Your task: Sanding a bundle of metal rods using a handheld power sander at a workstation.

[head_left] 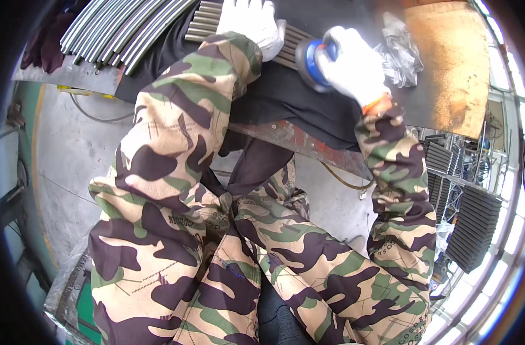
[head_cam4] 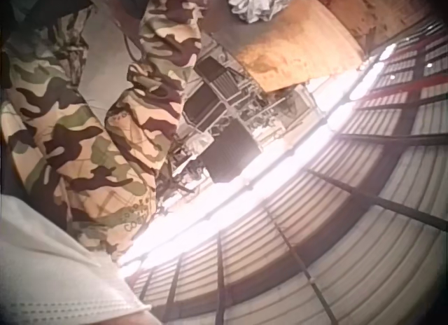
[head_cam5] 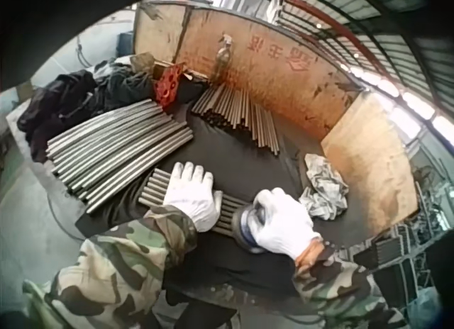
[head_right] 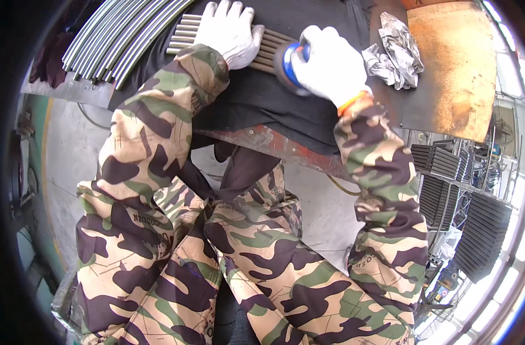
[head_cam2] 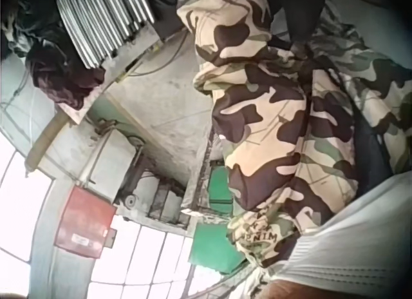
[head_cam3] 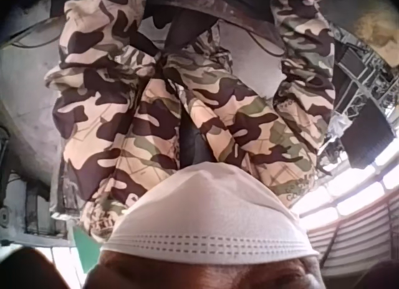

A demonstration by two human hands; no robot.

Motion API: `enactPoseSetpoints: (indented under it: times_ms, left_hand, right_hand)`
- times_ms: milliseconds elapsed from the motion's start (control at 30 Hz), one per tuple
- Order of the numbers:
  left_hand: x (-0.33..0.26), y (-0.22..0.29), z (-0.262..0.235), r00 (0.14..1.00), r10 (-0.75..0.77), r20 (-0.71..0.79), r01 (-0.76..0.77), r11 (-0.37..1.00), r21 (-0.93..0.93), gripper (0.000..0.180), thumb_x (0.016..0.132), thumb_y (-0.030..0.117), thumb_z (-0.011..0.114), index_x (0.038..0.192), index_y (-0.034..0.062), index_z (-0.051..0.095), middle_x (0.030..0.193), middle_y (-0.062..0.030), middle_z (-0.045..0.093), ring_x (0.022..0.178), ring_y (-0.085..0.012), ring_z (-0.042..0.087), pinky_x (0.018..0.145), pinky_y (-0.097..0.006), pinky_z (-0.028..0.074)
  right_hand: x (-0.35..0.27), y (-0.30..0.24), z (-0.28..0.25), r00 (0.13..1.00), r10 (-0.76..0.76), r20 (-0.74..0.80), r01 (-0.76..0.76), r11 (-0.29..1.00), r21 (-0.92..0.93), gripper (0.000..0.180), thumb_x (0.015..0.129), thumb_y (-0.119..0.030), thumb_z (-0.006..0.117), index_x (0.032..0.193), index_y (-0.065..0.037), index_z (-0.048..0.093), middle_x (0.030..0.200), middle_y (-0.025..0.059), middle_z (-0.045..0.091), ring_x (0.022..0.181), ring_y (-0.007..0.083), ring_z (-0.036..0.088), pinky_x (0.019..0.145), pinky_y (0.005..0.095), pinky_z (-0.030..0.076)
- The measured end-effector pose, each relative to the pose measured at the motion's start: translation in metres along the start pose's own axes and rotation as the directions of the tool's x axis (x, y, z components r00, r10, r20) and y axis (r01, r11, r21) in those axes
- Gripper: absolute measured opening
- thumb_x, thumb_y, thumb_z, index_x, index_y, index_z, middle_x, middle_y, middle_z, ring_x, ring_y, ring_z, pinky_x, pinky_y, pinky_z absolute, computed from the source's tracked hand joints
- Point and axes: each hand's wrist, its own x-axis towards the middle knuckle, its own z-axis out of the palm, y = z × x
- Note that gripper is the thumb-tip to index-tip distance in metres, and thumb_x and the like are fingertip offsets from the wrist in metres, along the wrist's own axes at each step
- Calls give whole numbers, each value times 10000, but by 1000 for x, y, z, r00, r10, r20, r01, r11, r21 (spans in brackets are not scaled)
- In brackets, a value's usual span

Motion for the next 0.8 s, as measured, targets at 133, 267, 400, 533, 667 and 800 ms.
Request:
enactPoseSetpoints:
  times_ms: [133, 267, 400, 533, 667, 800]
  left_hand:
    - [3, 0, 13, 999, -49, -17, 49, 998, -31, 517, 974, 350, 589, 1282, -62, 651, 1320, -278, 641, 1314, -451, 552, 1200, -578, 322]
    - [11, 2, -1, 998, -64, 1, 64, 997, -34, 530, 966, 357, 592, 1273, -70, 654, 1312, -282, 642, 1313, -451, 553, 1202, -575, 320]
    - [6, 2, 9, 998, -52, -26, 50, 997, -67, 543, 953, 365, 598, 1257, -80, 657, 1284, -293, 645, 1304, -457, 557, 1204, -572, 319]
    - [-4, -1, 12, 995, -62, -76, 58, 997, -47, 524, 936, 358, 614, 1215, -83, 663, 1251, -304, 650, 1273, -470, 570, 1184, -576, 347]
    - [6, 3, 8, 999, -16, -51, 12, 997, -81, 514, 929, 357, 626, 1200, -78, 667, 1231, -295, 655, 1255, -463, 578, 1160, -579, 364]
    - [-4, 2, 13, 991, 3, -132, -6, 1000, -23, 503, 940, 362, 622, 1198, -67, 670, 1223, -279, 657, 1239, -444, 580, 1145, -569, 372]
  right_hand:
    - [12, 5, 0, 996, 86, 19, -86, 996, 35, 293, 918, -370, 690, 1110, -149, 677, 1043, 177, 683, 940, 387, 713, 846, 481, 578]
    - [2, -3, -1, 1000, 7, -30, -5, 999, 51, 283, 907, -392, 694, 1087, -173, 686, 1010, 186, 676, 921, 388, 716, 833, 501, 575]
    - [23, 5, 5, 996, 94, -1, -94, 995, 16, 279, 902, -362, 699, 1095, -161, 680, 1008, 186, 676, 919, 387, 713, 822, 497, 576]
    - [3, -12, 5, 999, 22, 33, -24, 998, 58, 293, 906, -365, 695, 1107, -152, 682, 1023, 198, 681, 943, 384, 717, 837, 491, 578]
    - [17, 9, 3, 993, 112, 37, -113, 992, 48, 336, 904, -395, 702, 1127, -144, 685, 1055, 205, 693, 962, 399, 716, 859, 478, 582]
    - [8, 9, 5, 987, 148, 68, -150, 988, 30, 322, 901, -406, 704, 1101, -153, 687, 1047, 195, 693, 951, 395, 718, 843, 488, 585]
